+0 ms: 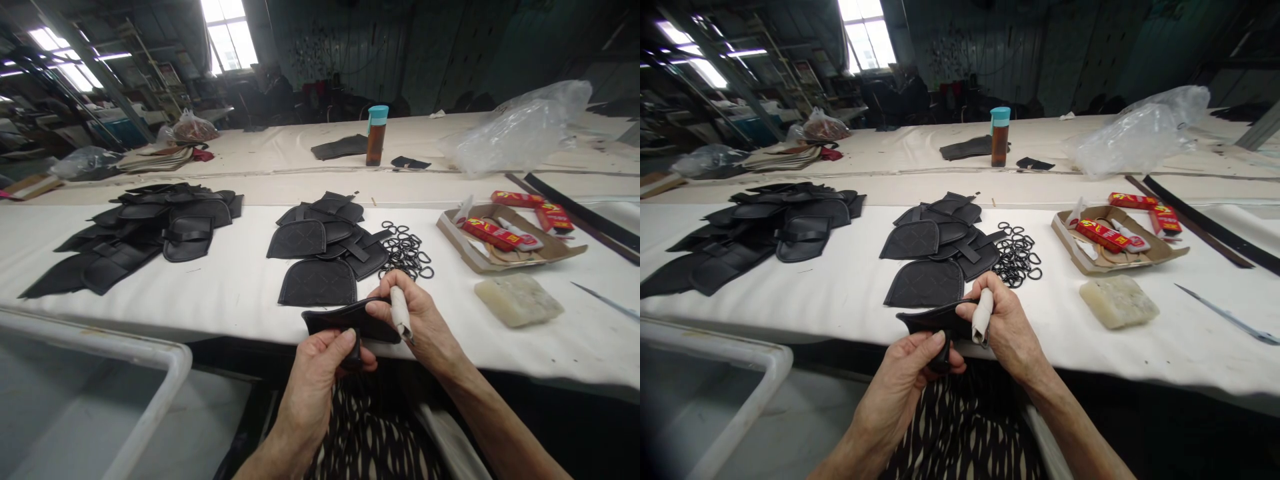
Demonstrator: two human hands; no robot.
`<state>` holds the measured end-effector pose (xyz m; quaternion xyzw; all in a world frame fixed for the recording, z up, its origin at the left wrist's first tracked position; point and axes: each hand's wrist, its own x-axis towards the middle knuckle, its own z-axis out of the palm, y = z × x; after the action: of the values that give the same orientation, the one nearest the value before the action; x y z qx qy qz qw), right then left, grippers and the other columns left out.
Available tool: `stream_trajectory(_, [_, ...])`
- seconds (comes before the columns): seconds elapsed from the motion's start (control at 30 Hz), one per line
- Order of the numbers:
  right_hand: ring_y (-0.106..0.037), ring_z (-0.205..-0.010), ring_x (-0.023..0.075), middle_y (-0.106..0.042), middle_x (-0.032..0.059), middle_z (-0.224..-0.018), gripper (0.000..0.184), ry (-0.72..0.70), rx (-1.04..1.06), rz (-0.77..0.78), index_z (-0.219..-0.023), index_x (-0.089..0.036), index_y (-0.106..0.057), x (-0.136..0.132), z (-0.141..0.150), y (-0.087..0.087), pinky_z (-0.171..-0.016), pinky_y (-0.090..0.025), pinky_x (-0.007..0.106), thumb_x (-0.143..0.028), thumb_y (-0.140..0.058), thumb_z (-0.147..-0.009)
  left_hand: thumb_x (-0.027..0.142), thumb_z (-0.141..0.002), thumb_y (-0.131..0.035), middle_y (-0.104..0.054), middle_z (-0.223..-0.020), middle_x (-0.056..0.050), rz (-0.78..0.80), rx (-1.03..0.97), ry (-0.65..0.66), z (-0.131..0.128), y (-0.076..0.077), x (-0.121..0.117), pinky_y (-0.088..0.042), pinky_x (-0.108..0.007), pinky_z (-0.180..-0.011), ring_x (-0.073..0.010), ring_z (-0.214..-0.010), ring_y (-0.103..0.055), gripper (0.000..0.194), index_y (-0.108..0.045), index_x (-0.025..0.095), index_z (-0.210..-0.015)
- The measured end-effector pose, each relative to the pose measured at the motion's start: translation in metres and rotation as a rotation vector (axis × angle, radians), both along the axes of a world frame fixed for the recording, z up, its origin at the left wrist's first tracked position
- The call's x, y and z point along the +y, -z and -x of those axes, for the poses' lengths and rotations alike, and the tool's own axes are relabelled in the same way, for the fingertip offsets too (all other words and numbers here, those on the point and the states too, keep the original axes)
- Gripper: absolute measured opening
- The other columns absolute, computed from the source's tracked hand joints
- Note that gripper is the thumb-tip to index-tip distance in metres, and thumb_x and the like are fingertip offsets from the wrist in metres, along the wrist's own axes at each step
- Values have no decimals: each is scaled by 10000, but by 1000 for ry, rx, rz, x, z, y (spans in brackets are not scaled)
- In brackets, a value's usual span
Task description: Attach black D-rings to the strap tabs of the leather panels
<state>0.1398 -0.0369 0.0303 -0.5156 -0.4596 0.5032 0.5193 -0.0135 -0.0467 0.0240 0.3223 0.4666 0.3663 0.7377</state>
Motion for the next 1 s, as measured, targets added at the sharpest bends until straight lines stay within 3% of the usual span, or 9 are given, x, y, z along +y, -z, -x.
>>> stream_trajectory(0.5, [-487,-654,112,-598,-31,-816,225,71,-8,-10,-780,-219,-462,1,-3,2,-579,-364,235,-289,-667,-718,316,-734,-656,-683,-600,-47,64,-112,-75,-8,-1,5,-484,-273,-659,-146,-567,-623,212,-648,118,-659])
stream_trajectory(0.67, [-558,-835,171,-644,11,-880,233,193,-39,-64,-770,-222,-449,-3,-11,1,-716,-402,290,-334,-653,-758,283,-732,-656,-679,-584,-52,67,-123,-93,-11,-1,12,-501,-293,-686,-144,-572,-622,199,-645,104,-644])
stream_trajectory(0.8, [-584,-834,170,-663,10,-902,236,312,-86,-94,-773,-225,-448,-10,-22,1,-767,-416,313,-342,-652,-776,266,-737,-656,-682,-595,-55,64,-133,-98,-12,1,14,-513,-309,-703,-151,-597,-630,184,-638,105,-650])
stream_trajectory(1.0, [-593,-902,191,-667,18,-924,271,380,-64,-86,-795,-230,-437,-27,-36,11,-853,-408,356,-367,-670,-765,265,-721,-676,-679,-586,-56,78,-154,-125,-13,0,13,-523,-312,-695,-148,-591,-630,182,-633,104,-646])
